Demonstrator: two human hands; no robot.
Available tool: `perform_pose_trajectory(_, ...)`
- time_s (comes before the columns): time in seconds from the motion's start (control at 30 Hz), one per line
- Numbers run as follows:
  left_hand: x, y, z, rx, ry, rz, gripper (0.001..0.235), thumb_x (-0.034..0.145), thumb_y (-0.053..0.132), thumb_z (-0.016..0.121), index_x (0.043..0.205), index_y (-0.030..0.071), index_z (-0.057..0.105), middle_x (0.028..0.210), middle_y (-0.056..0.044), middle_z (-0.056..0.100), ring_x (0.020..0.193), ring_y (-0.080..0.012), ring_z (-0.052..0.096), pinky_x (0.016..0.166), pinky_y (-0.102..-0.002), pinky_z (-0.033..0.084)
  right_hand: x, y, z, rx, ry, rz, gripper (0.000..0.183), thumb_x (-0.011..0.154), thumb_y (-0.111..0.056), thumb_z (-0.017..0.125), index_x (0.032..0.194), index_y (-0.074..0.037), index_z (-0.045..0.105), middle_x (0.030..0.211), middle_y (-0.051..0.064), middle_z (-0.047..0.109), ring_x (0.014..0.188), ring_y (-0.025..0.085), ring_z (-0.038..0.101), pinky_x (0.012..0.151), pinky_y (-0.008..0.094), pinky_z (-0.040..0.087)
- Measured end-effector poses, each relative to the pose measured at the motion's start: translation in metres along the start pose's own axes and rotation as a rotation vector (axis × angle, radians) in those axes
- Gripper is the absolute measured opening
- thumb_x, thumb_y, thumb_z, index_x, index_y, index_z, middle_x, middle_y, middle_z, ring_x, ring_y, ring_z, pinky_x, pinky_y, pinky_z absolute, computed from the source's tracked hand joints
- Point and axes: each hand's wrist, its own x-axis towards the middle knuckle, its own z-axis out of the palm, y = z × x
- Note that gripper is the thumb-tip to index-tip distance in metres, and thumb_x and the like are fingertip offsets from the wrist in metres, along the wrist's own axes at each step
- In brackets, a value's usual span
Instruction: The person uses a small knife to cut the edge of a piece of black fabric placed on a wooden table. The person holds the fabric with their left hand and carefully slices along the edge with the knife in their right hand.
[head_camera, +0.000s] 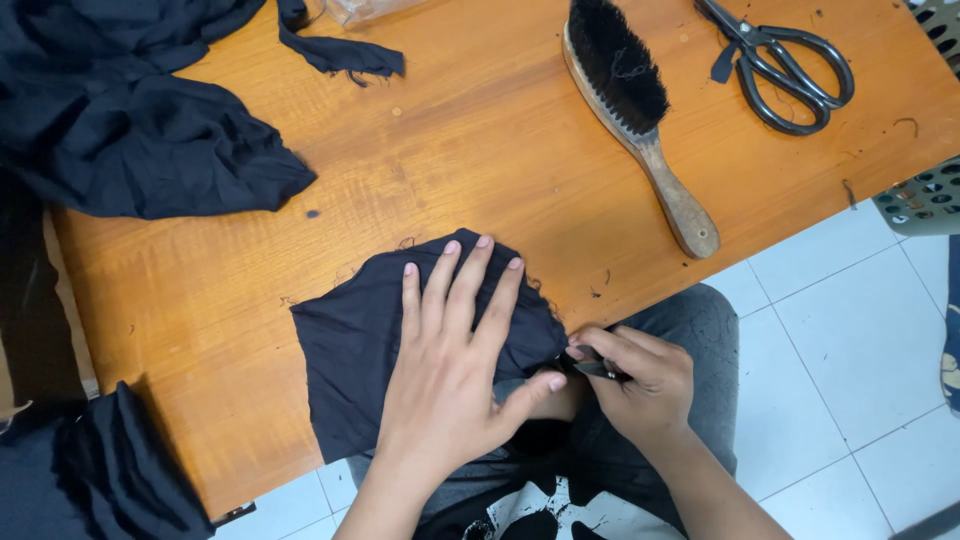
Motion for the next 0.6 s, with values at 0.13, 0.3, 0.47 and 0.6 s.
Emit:
perform_pose_trajectory(0.13, -0.001, -0.001, -0.001, -0.133, 0.125, 0.027, 0.042, 0.085, 0.035, 0.045, 0.113, 0.003, 0.048, 0.114, -0.013, 0.043, 0.118, -0.0325, 0.035, 0.101, -0.054, 0.020, -0.007, 0.002, 0.001, 0.013, 0.041, 0.029, 0.001, 0.076, -0.004, 0.060, 0.076, -0.004, 0.059, 0.061, 0.003, 0.058, 0.047, 0.008, 0.052, 0.047, 0.017, 0.041)
perform_pose_trajectory(0.3, 0.000, -0.001, 0.001, 0.032, -0.015, 0.126, 0.052, 0.079, 0.034, 0.054, 0.119, 0.002, 0.043, 0.129, -0.011, 0.040, 0.125, -0.0254, 0.030, 0.104, -0.046, 0.016, -0.023, 0.011, -0.003, 0.001, 0.038, 0.144, 0.007, 0.077, -0.012, 0.059, 0.079, -0.005, 0.059, 0.068, 0.001, 0.061, 0.051, 0.007, 0.052, 0.048, 0.016, 0.043)
perform_pose_trajectory(0.47, 0.004, 0.004, -0.003, 0.018, -0.069, 0.136, 0.061, 0.078, 0.042, 0.049, 0.124, 0.002, 0.039, 0.136, -0.010, 0.033, 0.128, -0.0255, 0.025, 0.104, -0.046, 0.013, -0.032, 0.002, -0.007, 0.171, -0.015, 0.302, 0.005, 0.078, -0.012, 0.057, 0.076, -0.008, 0.059, 0.060, -0.003, 0.057, 0.043, 0.004, 0.042, 0.042, 0.016, 0.035)
perform_pose_trajectory(0.6, 0.011, 0.009, -0.004, -0.183, -0.002, 0.049, 0.036, 0.087, 0.025, 0.036, 0.107, -0.001, 0.051, 0.119, -0.013, 0.049, 0.120, -0.0282, 0.035, 0.102, -0.049, 0.014, -0.036, -0.002, -0.006, 0.288, -0.102, 0.564, 0.013, 0.080, -0.017, 0.054, 0.070, -0.010, 0.058, 0.056, -0.006, 0.047, 0.048, 0.004, 0.040, 0.045, 0.018, 0.032)
